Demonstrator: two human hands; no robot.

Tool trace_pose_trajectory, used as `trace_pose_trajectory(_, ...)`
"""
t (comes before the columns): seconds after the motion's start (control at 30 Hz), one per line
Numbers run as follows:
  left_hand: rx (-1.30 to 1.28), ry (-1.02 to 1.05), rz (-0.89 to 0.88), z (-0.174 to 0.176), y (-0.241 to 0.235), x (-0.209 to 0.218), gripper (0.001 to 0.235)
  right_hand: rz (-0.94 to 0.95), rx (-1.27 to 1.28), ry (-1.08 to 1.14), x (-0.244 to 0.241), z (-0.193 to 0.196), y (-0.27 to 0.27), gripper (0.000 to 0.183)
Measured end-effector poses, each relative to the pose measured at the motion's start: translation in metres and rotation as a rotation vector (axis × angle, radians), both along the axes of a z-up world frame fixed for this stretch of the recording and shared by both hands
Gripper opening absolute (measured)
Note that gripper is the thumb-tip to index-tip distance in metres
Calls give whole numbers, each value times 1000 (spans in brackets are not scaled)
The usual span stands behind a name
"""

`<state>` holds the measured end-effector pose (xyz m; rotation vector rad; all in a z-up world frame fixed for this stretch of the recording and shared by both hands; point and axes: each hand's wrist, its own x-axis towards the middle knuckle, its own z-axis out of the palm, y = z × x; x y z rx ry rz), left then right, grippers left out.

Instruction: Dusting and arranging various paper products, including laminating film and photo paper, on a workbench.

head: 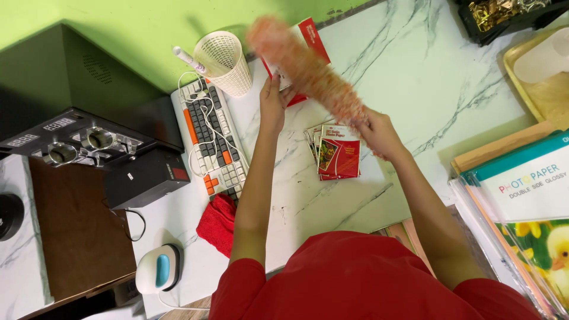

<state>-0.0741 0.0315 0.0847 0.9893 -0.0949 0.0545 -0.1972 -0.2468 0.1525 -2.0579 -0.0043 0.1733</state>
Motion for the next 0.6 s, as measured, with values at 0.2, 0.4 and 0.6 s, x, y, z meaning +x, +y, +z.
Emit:
trace_pose_trajectory(0.2,-50,-31,-26,25,-9,-28,35,16,-36,-301,4,-50,-9,27)
trace_pose_trajectory(0.4,120,-71,-72,36,-12,-56,40,-4,-82,-184,-8,-50,-40,30)
trace_pose_trajectory(0.6,1047,-450,-44,29,-26,-117,46,-287,-65,-220,-10,-73,-75,34)
